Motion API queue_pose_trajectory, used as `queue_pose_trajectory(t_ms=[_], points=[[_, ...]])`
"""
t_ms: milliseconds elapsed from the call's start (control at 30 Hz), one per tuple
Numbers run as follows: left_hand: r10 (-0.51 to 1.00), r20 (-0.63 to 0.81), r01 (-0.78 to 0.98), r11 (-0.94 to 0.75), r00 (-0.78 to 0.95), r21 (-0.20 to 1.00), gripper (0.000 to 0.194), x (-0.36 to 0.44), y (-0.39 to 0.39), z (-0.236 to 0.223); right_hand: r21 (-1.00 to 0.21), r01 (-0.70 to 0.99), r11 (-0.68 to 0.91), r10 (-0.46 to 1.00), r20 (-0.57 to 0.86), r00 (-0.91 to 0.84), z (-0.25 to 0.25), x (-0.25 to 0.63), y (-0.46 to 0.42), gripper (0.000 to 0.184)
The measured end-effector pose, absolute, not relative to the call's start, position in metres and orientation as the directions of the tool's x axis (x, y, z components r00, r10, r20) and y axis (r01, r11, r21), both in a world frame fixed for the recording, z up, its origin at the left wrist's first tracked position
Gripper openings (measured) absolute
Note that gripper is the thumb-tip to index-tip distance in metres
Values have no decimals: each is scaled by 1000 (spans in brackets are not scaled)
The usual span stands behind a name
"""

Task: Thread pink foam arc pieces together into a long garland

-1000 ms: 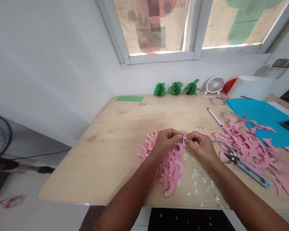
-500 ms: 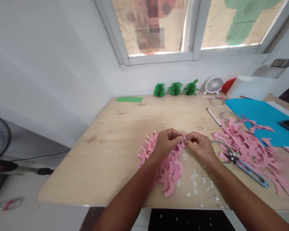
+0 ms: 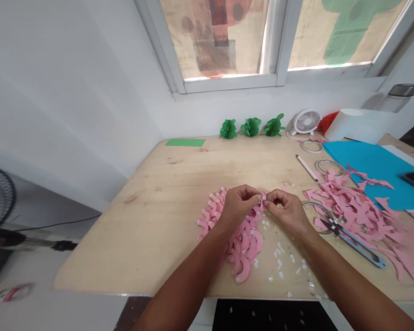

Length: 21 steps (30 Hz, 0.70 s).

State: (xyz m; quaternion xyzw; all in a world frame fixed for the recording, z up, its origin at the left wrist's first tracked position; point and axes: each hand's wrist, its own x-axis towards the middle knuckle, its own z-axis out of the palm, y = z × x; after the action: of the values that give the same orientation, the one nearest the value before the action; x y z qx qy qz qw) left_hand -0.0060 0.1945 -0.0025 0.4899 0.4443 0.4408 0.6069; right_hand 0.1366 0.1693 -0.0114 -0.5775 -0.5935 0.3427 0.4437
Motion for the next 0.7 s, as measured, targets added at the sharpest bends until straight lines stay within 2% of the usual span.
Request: queue_pose_trajectory(t_ms=[467,700], points=[[976,-110,-240,154,186,958,18,-9,199,-7,-937,340,85,993,106,42,-10,136,168,9],[970,-131,-222,176,205,959,20,-10,199,-4,-957,261,129,985,154,79,-9,138,169,12]])
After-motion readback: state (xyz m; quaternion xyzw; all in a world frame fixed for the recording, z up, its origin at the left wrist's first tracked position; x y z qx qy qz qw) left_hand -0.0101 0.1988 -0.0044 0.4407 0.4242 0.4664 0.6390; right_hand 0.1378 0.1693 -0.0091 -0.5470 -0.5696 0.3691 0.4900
